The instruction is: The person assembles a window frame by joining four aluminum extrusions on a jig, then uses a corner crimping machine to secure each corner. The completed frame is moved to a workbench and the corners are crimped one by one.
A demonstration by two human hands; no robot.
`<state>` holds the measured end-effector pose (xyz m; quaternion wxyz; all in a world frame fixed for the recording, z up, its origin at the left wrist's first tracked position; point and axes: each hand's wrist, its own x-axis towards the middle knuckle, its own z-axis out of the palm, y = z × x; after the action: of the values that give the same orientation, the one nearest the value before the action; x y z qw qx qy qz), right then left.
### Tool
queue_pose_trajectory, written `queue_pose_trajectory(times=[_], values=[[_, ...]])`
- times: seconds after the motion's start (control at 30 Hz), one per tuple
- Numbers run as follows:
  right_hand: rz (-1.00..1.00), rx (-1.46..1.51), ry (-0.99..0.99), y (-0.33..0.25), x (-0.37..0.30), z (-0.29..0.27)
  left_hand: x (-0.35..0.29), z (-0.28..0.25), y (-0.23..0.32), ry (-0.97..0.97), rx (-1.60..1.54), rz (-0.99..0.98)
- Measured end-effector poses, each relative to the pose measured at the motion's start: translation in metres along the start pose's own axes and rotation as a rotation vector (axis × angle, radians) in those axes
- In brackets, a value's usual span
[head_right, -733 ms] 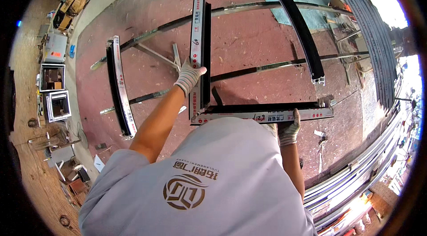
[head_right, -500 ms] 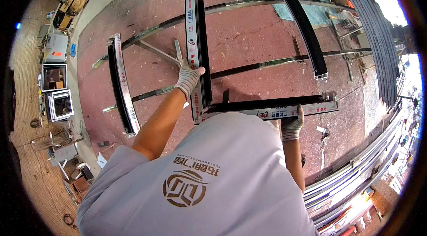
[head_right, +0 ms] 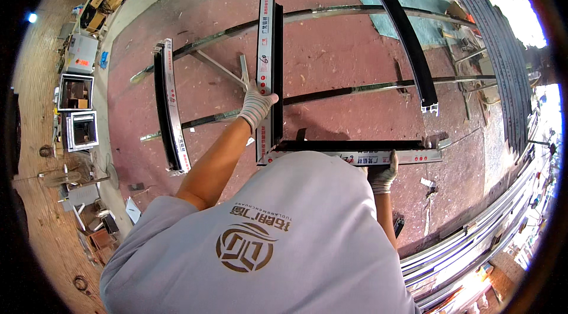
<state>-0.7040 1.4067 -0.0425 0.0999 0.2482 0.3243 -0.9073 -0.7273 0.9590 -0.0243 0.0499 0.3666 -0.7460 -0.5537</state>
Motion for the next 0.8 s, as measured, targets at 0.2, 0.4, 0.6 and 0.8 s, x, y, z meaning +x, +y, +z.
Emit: queue_pose_trajectory(times=[0.2,0.4,0.6,0.8], values=[[-0.002,-0.013,0.001,-0.002,0.001,-0.005,-0.018,-0.011,-0.002,-0.022,0.022,-0.019],[0.007,0.008,-0.057,0.001,0.008,0.018,-0.01,-0.025,-0.004,0.009,0.028,0.064],[0.129,-0.148,-0.214,-0.004,0.052,0.04,0.051,-0.043,-0.025,0.091,0.125,0.057],[0.159,-0.203,-0.127,-0.013,0.075,0.045,-0.002,-0.019,0.041,0.519,0.664,0.383]])
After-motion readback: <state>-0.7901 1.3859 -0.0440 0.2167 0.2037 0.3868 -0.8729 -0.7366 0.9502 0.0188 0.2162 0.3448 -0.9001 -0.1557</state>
